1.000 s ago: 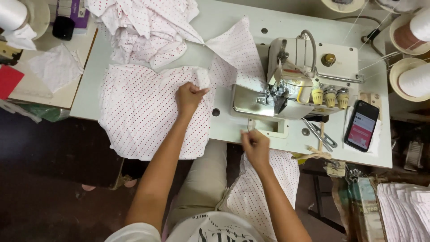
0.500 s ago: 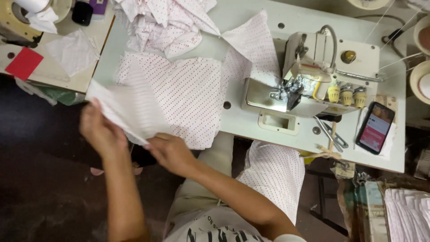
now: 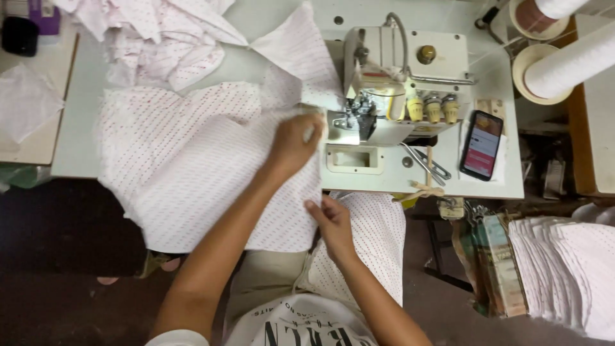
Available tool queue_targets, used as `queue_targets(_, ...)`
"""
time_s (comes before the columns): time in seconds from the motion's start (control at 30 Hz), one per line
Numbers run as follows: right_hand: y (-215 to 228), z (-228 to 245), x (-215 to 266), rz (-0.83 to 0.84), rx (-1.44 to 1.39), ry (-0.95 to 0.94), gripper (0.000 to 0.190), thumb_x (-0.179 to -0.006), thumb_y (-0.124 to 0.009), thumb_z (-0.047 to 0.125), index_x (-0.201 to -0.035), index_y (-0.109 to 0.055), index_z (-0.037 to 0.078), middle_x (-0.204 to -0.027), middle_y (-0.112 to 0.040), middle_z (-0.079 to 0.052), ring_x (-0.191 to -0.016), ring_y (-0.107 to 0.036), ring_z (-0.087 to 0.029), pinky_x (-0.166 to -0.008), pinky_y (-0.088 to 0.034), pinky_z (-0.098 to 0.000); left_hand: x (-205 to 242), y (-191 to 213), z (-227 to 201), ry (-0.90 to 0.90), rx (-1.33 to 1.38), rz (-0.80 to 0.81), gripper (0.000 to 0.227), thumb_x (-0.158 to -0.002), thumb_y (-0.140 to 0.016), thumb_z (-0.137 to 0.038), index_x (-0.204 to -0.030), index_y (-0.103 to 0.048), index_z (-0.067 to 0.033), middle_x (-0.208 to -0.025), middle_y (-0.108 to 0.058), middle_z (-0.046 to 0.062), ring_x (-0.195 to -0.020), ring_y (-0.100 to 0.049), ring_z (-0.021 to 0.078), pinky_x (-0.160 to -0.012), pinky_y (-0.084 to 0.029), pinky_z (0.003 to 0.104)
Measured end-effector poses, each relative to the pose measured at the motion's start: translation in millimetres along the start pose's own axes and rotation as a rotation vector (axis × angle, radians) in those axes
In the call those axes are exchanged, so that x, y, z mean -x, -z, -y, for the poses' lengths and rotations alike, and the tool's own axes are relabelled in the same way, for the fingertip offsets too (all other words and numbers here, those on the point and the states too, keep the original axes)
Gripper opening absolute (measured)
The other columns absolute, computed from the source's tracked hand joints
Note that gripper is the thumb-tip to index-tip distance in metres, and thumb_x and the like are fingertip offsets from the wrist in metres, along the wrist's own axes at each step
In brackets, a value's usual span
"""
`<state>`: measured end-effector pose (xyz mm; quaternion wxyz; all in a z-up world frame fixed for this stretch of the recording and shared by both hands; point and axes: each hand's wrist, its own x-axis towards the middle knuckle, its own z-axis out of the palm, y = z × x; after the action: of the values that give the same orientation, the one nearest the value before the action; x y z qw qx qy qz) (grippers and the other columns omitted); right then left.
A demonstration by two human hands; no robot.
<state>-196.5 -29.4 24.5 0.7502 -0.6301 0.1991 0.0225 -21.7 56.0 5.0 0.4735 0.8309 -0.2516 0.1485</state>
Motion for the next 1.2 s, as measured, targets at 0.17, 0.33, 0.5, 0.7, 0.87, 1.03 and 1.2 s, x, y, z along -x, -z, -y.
queue_targets(0.17,50,-26,-6,-0.148,0.064,-0.094,0.023,-0.096,-0.070,0.013,-0.112,-0.078,-0.001,-0.084,-0.077,-0.015,-0.079,-0.071,-0.022,-0.078,-0.057,-0.0366,23,-48,-2,-0.163,-0.169,0.034,0.025,-0.105,-0.054,-0.016,-0.124,-0.069,-0.0086,-0.139,-0.065,0.010,-0.136,-0.055,0.0266,-0.114,-0.041,0.044)
queue_targets(0.33,88,-59,-18,-0.212,0.104,-0.069,0.016,-0.093,-0.076,0.017,-0.099,-0.080,0.002,-0.071,-0.069,-0.009,-0.068,-0.063,-0.019,-0.069,-0.053,-0.0306,14,-67,-22,-0.055,-0.165,0.081,0.067,-0.100,-0.060,-0.008,-0.160,-0.030,-0.0040,-0.145,-0.056,0.026,-0.136,-0.053,0.0408,-0.113,-0.039,0.052)
queue_targets(0.5,167,-170,-40,-0.139,0.487,0.124,0.011,-0.092,-0.072,0.013,-0.095,-0.073,0.003,-0.079,-0.068,-0.017,-0.077,-0.064,-0.032,-0.066,-0.053,-0.0394,39,-59,-20,-0.120,-0.080,0.102,0.074,-0.099,-0.071,-0.003,-0.160,-0.028,-0.0031,-0.162,-0.032,0.025,-0.148,-0.035,0.0455,-0.123,-0.032,0.052)
queue_targets(0.7,200,-114,14,-0.220,0.602,-0.041,0.019,-0.099,-0.060,0.006,-0.111,-0.074,0.002,-0.089,-0.075,-0.019,-0.082,-0.074,-0.030,-0.077,-0.060,-0.0420,181,-66,2,-0.268,0.011,0.682,0.016,-0.086,-0.063,-0.009,-0.099,-0.071,-0.0142,-0.092,-0.066,0.004,-0.089,-0.060,0.0268,-0.078,-0.046,0.042)
queue_targets(0.87,211,-111,51,-0.241,0.606,-0.144,0.018,-0.102,-0.061,0.008,-0.111,-0.075,0.005,-0.089,-0.075,-0.015,-0.082,-0.074,-0.025,-0.078,-0.059,-0.0389,261,-52,29,-0.313,0.088,1.158,0.032,-0.083,-0.065,-0.003,-0.109,-0.077,-0.0162,-0.130,-0.067,0.013,-0.126,-0.056,0.0364,-0.090,-0.043,0.052)
queue_targets(1.03,201,-115,74,-0.148,0.576,-0.152,0.021,-0.095,-0.063,-0.001,-0.112,-0.075,0.002,-0.088,-0.076,-0.019,-0.080,-0.074,-0.029,-0.077,-0.059,-0.0419,265,-66,57,-0.452,0.207,1.048,0.020,-0.096,-0.059,-0.027,-0.081,-0.073,-0.0265,-0.092,-0.070,-0.006,-0.108,-0.062,0.0199,-0.091,-0.041,0.045)
queue_targets(1.2,155,-115,87,0.148,0.575,-0.162,0.021,-0.090,-0.064,0.000,-0.108,-0.075,-0.004,-0.094,-0.074,-0.027,-0.087,-0.072,-0.041,-0.082,-0.057,-0.0515,239,-52,29,-0.303,0.352,1.284,0.016,-0.094,-0.068,-0.020,-0.090,-0.077,-0.0082,-0.101,-0.074,0.011,-0.105,-0.064,0.0330,-0.083,-0.049,0.046)
